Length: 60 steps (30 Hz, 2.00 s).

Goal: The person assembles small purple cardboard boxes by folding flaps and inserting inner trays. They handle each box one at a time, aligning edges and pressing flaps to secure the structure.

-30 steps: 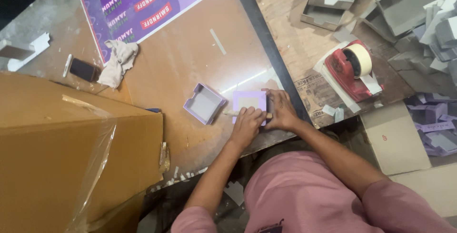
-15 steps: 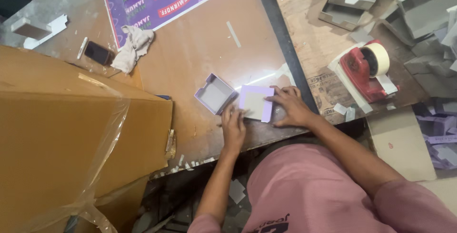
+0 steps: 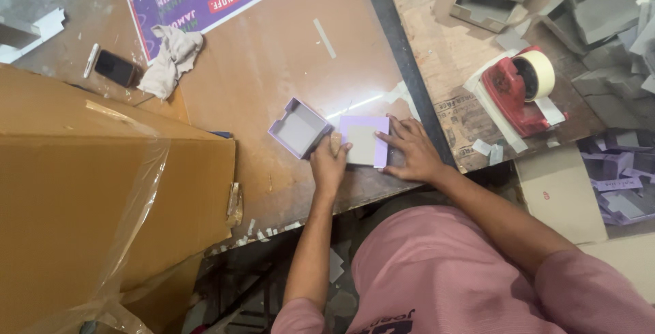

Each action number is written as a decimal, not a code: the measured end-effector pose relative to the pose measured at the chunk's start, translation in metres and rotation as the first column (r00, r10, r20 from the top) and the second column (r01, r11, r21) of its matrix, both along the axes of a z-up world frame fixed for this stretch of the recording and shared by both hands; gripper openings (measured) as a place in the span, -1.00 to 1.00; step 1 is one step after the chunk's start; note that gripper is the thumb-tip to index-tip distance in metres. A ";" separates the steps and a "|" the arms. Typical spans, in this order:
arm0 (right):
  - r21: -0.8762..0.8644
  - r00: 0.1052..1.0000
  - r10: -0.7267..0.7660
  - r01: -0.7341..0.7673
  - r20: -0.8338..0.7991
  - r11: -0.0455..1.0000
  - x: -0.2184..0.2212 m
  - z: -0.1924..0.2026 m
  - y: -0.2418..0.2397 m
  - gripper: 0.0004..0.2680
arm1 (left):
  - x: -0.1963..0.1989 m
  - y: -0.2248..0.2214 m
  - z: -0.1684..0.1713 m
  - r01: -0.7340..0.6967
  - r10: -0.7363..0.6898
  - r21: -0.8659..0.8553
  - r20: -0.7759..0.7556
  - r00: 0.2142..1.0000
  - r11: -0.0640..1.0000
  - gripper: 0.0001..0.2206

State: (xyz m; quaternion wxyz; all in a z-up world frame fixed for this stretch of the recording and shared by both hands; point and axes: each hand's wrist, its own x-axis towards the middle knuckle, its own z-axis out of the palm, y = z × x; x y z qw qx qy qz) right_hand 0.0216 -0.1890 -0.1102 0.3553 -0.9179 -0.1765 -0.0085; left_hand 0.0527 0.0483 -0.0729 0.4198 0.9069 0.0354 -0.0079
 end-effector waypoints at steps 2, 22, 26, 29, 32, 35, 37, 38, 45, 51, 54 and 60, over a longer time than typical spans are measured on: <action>0.000 1.000 -0.017 0.017 -0.007 1.000 0.001 0.002 0.003 -0.34 | 0.001 0.001 -0.002 -0.018 0.018 0.002 -0.025 1.000 1.000 -0.65; 0.169 0.899 -0.158 0.245 -0.410 0.955 0.006 -0.012 0.026 -0.32 | 0.001 -0.003 -0.005 -0.076 0.075 -0.019 -0.024 0.997 0.997 -0.60; 0.178 0.872 -0.204 0.309 -0.446 0.934 0.012 -0.003 0.030 -0.26 | 0.002 -0.004 -0.005 -0.077 0.076 -0.015 -0.034 0.997 0.997 -0.63; 0.150 0.849 -0.239 0.344 -0.472 0.927 0.016 0.005 0.033 -0.20 | 0.002 -0.003 -0.006 -0.071 0.071 -0.011 0.000 0.997 0.997 -0.65; 0.131 0.839 -0.255 0.356 -0.480 0.925 0.017 0.012 0.033 -0.11 | 0.000 -0.003 -0.007 -0.080 0.078 -0.036 -0.033 0.996 0.996 -0.68; 0.130 0.812 -0.288 0.403 -0.508 0.906 0.020 0.014 0.035 -0.04 | 0.000 -0.001 -0.008 -0.079 0.077 -0.067 -0.037 0.996 0.995 -0.71; 0.103 0.800 -0.328 0.432 -0.502 0.896 0.020 0.012 0.039 -0.02 | 0.001 -0.001 -0.009 -0.077 0.075 -0.069 -0.034 0.997 0.995 -0.72; 0.077 0.803 -0.353 0.439 -0.480 0.895 0.021 0.010 0.041 -0.02 | 0.001 -0.001 -0.009 -0.078 0.075 -0.062 -0.037 0.996 0.995 -0.71; -0.003 0.849 -0.276 0.308 -0.451 0.952 0.029 -0.007 0.031 -0.03 | -0.002 0.002 -0.007 -0.069 0.068 -0.024 -0.049 0.996 0.997 -0.71; 0.122 0.862 -0.085 0.167 -0.499 0.978 0.021 -0.019 0.009 0.15 | 0.001 -0.004 -0.008 -0.097 0.093 -0.080 -0.043 0.995 0.992 -0.66; 0.172 0.875 -0.146 0.250 -0.461 0.953 0.017 -0.028 0.017 0.01 | 0.001 0.000 -0.009 -0.091 0.089 -0.104 -0.024 0.996 0.990 -0.66; 0.051 0.957 -0.173 0.190 -0.232 0.981 0.019 -0.025 0.026 -0.22 | 0.012 0.008 -0.016 -0.118 0.076 -0.170 -0.231 0.970 0.978 -0.72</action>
